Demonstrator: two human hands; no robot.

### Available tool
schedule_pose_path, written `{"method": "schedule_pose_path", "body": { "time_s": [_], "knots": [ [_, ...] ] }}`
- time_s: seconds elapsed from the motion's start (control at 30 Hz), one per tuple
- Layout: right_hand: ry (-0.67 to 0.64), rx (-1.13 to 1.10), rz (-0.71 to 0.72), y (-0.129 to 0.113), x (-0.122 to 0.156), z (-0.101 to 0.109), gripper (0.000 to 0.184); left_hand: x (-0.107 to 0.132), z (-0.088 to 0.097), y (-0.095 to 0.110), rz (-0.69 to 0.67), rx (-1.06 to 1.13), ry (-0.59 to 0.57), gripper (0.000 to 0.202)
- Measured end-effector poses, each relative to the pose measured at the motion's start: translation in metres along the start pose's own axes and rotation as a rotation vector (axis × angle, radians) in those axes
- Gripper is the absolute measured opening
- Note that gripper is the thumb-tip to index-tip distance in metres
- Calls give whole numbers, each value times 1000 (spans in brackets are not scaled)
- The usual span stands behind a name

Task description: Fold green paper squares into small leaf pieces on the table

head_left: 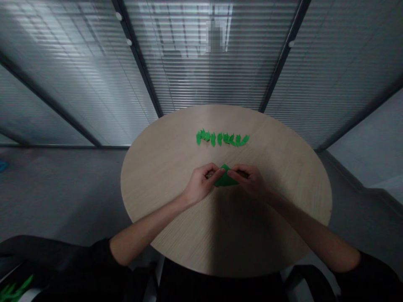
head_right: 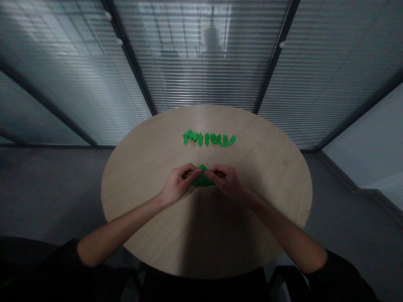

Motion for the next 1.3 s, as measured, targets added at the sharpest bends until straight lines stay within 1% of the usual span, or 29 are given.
{"method": "schedule_pose_path", "body": {
  "time_s": [0.17, 0.3, 0.43, 0.5, 0.67, 0.9, 1.17, 1.3],
  "knots": [
    [13, -2, 7, 0, 1, 0, 40, 0, 0, 2, 3, 2, 9, 44],
    [9, 6, 12, -1, 1, 0, 41, -1, 1, 2, -8, 0, 9, 43],
    [19, 20, 31, -1, 1, 0, 40, -1, 1, 2, -34, 2, 19, 34],
    [8, 20, 34, -1, 1, -1, 38, -1, 0, 1, -19, 31, 16, 30],
    [-25, -24, 1, 1, 0, -3, 33, -2, -2, -5, 59, 116, 5, 37],
    [-13, -45, -22, 1, 1, -1, 32, -2, -2, -6, 134, 180, 22, 44],
    [-16, -53, -43, -1, 2, 0, 33, -2, -1, -4, 109, 167, 12, 42],
    [-6, -60, -45, 0, 2, 0, 33, -2, -1, -2, 101, 161, 25, 41]
  ]
}}
Point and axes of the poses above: each hand's wrist, its own x-axis away from the middle knuckle, its own z-axis out of the back of the hand, y = z × x, the point moved 5 cm from there along -x, towards the middle knuckle, and after that the axes turned 13 degrees about -z, right-handed, at the moved point
